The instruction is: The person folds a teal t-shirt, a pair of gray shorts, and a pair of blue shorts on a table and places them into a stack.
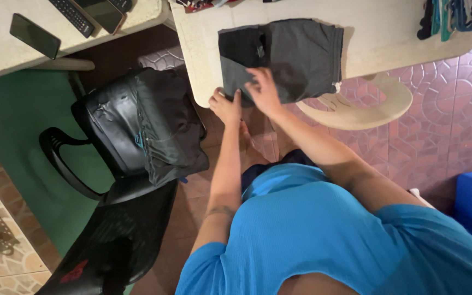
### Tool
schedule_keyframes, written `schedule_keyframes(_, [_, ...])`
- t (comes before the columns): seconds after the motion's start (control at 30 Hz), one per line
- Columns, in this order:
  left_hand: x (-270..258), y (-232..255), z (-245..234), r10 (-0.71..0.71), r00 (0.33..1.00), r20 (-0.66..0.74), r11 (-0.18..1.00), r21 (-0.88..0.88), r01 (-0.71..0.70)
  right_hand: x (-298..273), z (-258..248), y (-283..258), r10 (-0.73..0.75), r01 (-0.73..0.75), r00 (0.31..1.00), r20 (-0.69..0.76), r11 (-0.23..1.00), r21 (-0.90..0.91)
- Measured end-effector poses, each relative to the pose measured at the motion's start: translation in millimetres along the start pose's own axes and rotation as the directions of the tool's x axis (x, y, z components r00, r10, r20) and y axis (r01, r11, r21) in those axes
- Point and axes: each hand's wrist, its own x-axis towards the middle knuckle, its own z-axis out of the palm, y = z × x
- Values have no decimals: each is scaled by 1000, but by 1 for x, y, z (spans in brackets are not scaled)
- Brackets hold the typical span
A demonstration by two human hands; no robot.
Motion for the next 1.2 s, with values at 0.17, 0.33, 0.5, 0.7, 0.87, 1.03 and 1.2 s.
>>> schedule_keyframes(0.17, [32,-20,20,-166,775,610,905,-218,365,31,27,20,386,-427,902,193,734,528])
schedule_keyframes(0.33, [51,-27,-5,111,637,763,409,-619,671,65,16,-6,499,-764,637,587,309,566])
schedule_keyframes(0.5, [38,34,-29,321,690,648,816,-560,146,58,20,-2,352,-533,839,414,685,498])
schedule_keyframes(0.7, [-21,114,-42,456,486,745,849,-528,12,-7,-91,54,577,-541,721,383,124,832])
schedule_keyframes(0.87, [-40,98,15,545,653,525,838,-371,-401,-27,-138,76,588,-528,652,479,-102,843])
schedule_keyframes(1.03, [-19,75,58,643,663,382,730,-45,-682,-25,-123,103,516,-372,857,-18,643,669])
schedule_keyframes(1.2, [4,66,79,163,934,319,985,-99,-138,-33,-113,110,439,-399,833,-336,898,183])
